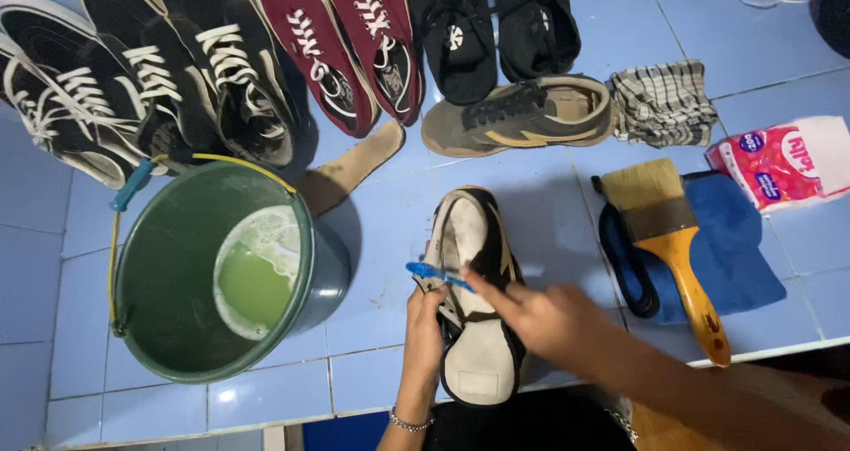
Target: The person cleans a shoe using a toothbrush and soapy water from a bucket, scrubbing the interior and edges by hand.
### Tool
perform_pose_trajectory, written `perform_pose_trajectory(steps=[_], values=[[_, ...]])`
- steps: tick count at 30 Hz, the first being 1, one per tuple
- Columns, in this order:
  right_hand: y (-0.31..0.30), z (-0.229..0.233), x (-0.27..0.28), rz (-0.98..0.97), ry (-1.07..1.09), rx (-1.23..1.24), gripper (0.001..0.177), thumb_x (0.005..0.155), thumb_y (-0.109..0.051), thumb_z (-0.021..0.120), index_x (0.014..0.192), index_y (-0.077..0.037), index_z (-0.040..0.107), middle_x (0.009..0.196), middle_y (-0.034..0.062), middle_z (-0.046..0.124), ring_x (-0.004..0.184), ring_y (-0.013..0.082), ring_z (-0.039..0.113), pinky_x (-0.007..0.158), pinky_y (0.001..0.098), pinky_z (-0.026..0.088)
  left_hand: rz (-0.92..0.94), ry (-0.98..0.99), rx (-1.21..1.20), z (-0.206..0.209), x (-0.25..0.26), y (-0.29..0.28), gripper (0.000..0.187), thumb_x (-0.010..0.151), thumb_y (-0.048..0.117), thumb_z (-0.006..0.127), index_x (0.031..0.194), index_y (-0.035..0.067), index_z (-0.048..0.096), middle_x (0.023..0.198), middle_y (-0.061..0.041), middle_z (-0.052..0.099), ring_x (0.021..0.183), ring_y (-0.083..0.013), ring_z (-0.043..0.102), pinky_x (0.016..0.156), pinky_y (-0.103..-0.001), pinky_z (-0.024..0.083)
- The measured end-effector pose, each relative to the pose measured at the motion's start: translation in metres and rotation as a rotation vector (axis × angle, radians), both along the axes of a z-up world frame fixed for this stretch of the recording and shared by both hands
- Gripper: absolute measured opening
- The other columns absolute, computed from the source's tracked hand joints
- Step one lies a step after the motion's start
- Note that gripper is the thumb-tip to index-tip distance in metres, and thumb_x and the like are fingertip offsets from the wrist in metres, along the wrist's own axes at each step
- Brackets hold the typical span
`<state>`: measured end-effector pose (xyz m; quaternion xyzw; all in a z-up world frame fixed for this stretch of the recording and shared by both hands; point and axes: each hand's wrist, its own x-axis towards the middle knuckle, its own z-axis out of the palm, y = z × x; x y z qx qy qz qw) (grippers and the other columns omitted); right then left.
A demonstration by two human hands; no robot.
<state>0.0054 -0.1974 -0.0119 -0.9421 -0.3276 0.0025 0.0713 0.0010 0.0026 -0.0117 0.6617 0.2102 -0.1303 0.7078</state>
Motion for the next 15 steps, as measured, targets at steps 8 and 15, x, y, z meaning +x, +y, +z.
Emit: perform_pose_trajectory(steps=[8, 15], values=[[0.001, -0.004, -0.019, -0.102, 0.237, -0.065, 0.085, 0.093, -0.014, 0.050, 0.167, -0.033, 0.012, 0.070, -0.0006, 0.054, 0.043, 0.0266, 0.056, 0.036, 0.0503, 0.043, 0.029, -0.091, -0.211, -0.012, -0.001, -0.001, 0.070, 0.084, 0.017, 0.051, 0.153, 0.007, 0.052, 0.151, -0.008, 0.061, 0.137, -0.0181, 0.055, 0.114, -0.031, 0.039], [-0.003, 0.025, -0.029, 0.074, -0.191, 0.071, 0.057, 0.102, -0.008, 0.045, 0.156, 0.007, 0.033, 0.085, 0.0016, 0.060, 0.041, 0.0101, 0.038, 0.033, 0.0336, 0.036, 0.126, -0.280, -0.208, -0.010, -0.003, 0.000, 0.066, 0.100, 0.042, 0.043, 0.150, 0.000, 0.048, 0.164, -0.018, 0.042, 0.156, -0.0246, 0.033, 0.127, -0.040, 0.023]])
